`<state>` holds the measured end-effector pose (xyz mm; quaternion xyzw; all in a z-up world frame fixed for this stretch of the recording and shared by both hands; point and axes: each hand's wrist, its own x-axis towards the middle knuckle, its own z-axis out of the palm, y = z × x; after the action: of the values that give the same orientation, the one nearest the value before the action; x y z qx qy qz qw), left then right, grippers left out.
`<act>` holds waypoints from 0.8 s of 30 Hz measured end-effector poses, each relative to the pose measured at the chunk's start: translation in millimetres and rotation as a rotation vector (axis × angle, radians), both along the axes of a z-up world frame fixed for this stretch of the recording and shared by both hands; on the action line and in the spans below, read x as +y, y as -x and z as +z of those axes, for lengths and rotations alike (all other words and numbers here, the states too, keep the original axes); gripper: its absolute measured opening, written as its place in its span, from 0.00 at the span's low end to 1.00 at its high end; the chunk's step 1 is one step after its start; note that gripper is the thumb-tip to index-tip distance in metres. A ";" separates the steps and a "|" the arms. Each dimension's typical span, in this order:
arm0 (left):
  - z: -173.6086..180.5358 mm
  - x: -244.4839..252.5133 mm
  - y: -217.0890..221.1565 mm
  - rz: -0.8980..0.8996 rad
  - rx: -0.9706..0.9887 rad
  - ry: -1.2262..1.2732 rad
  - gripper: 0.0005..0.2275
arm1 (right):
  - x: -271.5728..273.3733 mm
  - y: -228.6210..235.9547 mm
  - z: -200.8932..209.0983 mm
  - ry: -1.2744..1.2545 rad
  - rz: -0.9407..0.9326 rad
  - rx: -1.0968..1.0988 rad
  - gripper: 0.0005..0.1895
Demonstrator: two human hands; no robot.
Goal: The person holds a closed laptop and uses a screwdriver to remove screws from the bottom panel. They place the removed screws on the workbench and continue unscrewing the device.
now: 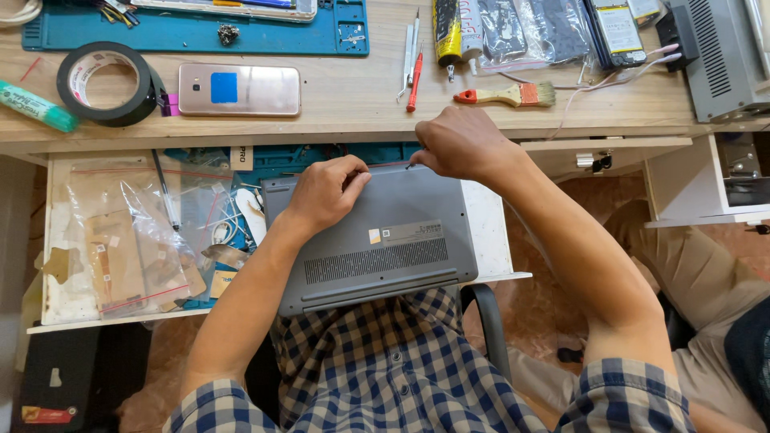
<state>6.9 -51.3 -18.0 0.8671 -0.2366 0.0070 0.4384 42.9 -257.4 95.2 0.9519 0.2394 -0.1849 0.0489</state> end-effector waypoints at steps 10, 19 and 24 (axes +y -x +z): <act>-0.2 -0.2 -0.4 0.004 0.023 -0.020 0.03 | 6.6 -3.4 -3.0 -0.064 -0.002 0.059 0.09; 1.2 -0.2 -0.7 0.001 0.014 -0.007 0.03 | 4.1 -4.7 -9.1 -0.010 0.059 -0.011 0.13; -0.3 -0.2 0.3 -0.002 0.024 0.001 0.03 | 8.8 -2.8 -1.8 -0.064 0.000 0.035 0.10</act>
<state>6.5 -51.5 -18.2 0.8668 -0.2320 -0.0039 0.4415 45.7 -248.6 93.4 0.9496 0.2459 -0.1939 0.0139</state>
